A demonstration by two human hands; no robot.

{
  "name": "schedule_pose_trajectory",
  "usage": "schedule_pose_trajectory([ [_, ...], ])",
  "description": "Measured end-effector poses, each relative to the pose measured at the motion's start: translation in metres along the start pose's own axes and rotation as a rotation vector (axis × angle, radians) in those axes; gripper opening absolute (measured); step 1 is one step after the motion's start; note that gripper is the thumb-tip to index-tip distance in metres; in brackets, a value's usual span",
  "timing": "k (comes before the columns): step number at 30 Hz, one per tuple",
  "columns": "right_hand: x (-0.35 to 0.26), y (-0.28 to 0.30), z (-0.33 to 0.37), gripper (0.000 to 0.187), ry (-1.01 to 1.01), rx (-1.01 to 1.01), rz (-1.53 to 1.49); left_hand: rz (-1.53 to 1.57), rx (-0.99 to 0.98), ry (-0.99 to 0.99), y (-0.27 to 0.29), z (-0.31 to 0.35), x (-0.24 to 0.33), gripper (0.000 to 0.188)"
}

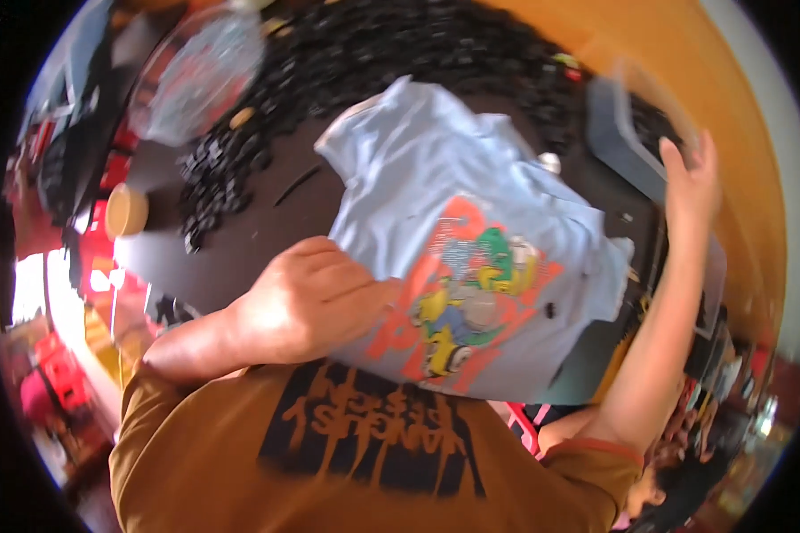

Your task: Assembling plastic cord locks by manually inserting the internal components.

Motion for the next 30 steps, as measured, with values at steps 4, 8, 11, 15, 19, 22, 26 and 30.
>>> schedule_pose_trajectory([
  [4,-0.112,-0.082,0.075,0.037,0.216,-0.320,-0.173,0.051,0.024,0.085,-0.006,0.034,-0.006,0.035],
  [8,-0.197,-0.154,0.148,0.025,0.345,-0.622,-0.335,-0.019,0.104,0.209,-0.002,0.065,-0.027,0.028],
  [11,-0.255,-0.187,0.179,0.022,0.548,-0.672,-0.468,-0.078,0.098,0.289,0.002,0.073,-0.039,0.025],
  [15,-0.303,-0.231,0.202,0.015,0.798,-0.633,-0.505,-0.029,0.119,0.222,0.001,0.074,-0.034,0.027],
  [19,-0.313,-0.263,0.213,0.018,0.769,-0.738,-0.407,0.006,0.146,0.207,-0.001,0.081,-0.031,0.028],
  [22,-0.313,-0.269,0.212,0.015,0.776,-0.700,-0.399,-0.010,0.149,0.234,-0.003,0.087,-0.032,0.028],
  [26,-0.307,-0.272,0.206,0.012,0.767,-0.668,-0.372,0.010,0.152,0.212,-0.003,0.085,-0.034,0.027],
  [30,-0.294,-0.244,0.194,0.010,0.520,-0.709,-0.628,0.016,0.141,0.206,-0.001,0.081,-0.035,0.027],
])
Point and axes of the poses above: each hand's wrist, its own z-axis away from the middle knuckle, its own y-axis out of the back of the hand, x = y × z, the point moved 8 cm from there along -z, towards the middle knuckle, and after that the axes turned 13 degrees about -z, right-handed, at the moved point
